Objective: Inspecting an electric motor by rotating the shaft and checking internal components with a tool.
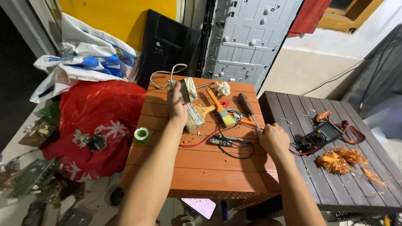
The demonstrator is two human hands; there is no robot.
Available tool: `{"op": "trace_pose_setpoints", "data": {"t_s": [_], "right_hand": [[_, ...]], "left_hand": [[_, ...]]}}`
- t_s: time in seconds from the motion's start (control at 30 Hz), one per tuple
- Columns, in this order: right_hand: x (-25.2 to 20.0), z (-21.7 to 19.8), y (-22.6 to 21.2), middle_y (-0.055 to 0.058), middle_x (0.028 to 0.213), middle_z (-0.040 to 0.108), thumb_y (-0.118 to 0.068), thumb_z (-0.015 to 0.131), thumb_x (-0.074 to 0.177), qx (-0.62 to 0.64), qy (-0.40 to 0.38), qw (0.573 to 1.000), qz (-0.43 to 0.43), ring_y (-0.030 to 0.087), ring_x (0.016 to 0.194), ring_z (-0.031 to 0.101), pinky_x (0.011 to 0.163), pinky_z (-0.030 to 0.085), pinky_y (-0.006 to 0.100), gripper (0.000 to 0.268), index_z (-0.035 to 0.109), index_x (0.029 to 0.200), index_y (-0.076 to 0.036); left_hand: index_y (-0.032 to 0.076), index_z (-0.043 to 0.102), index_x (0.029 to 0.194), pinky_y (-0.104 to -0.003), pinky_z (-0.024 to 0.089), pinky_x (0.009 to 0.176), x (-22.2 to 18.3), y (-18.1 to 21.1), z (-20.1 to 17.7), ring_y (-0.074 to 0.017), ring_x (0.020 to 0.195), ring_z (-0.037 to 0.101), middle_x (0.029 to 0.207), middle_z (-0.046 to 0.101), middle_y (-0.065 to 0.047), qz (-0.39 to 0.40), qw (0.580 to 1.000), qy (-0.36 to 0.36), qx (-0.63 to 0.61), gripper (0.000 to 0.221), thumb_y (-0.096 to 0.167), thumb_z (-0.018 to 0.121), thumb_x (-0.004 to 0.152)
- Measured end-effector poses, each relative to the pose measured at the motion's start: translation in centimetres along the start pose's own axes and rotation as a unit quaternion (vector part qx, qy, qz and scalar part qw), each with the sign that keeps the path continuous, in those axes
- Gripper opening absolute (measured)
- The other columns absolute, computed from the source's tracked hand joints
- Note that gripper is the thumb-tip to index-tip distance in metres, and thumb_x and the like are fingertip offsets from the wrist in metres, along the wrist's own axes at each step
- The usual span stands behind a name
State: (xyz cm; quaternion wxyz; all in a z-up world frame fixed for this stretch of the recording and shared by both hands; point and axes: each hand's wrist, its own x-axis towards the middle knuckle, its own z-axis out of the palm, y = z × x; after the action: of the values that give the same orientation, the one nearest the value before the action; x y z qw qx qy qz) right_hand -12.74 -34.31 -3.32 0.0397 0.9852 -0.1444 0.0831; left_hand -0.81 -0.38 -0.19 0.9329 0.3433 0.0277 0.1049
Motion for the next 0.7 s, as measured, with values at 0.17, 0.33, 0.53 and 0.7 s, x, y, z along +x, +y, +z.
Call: {"op": "trace_pose_setpoints", "data": {"t_s": [0.17, 0.33, 0.53, 0.7], "right_hand": [[-0.2, 0.2, -1.4, 0.013, 0.099, 0.062, -0.038, 0.053, 0.101, 0.037, 0.108, 0.991, -0.065, 0.037, 0.104, 0.067, 0.089, 0.054, 0.052, 0.032, 0.062, 0.101, -0.007], [-1.0, -2.2, -3.0, 0.006, 0.083, 0.065, -0.033, 0.047, 0.108, 0.218, 0.168, 0.959, -0.069, 0.037, 0.09, 0.069, 0.083, 0.052, 0.053, 0.02, 0.053, 0.107, -0.014], [-2.0, -3.6, -3.6, 0.007, 0.078, 0.074, -0.03, 0.052, 0.107, 0.322, 0.163, 0.932, -0.027, 0.041, 0.082, 0.072, 0.078, 0.054, 0.055, 0.012, 0.055, 0.113, -0.02], [-2.9, -5.8, -4.3, 0.014, 0.074, 0.061, -0.014, 0.056, 0.108, 0.499, 0.217, 0.837, -0.056, 0.025, 0.075, 0.057, 0.072, 0.049, 0.041, 0.015, 0.069, 0.111, -0.008]], "left_hand": [[0.02, 0.047, 0.108, -0.026, 0.037, 0.059, -1.1, 1.1, 0.8, -0.0163, 0.08, 0.06, 0.09, 0.058, -0.002, -0.005, 1.0, 0.006, -0.006, 0.058, 0.064, 0.074, 0.083], [0.016, 0.059, 0.115, -0.041, 0.06, 0.081, 0.3, 0.4, -0.5, -0.0355, 0.099, 0.071, 0.109, 0.068, -0.014, -0.087, 0.99, 0.0, -0.114, 0.061, 0.062, 0.076, 0.081], [0.019, 0.066, 0.118, -0.048, 0.062, 0.09, 1.9, -1.1, -1.1, -0.038, 0.104, 0.073, 0.12, 0.072, -0.013, -0.121, 0.982, 0.019, -0.146, 0.063, 0.064, 0.078, 0.075], [0.021, 0.068, 0.117, -0.052, 0.063, 0.09, 2.1, -0.9, -1.6, -0.0412, 0.1, 0.075, 0.121, 0.073, -0.014, -0.133, 0.98, 0.024, -0.145, 0.06, 0.062, 0.079, 0.074]]}}
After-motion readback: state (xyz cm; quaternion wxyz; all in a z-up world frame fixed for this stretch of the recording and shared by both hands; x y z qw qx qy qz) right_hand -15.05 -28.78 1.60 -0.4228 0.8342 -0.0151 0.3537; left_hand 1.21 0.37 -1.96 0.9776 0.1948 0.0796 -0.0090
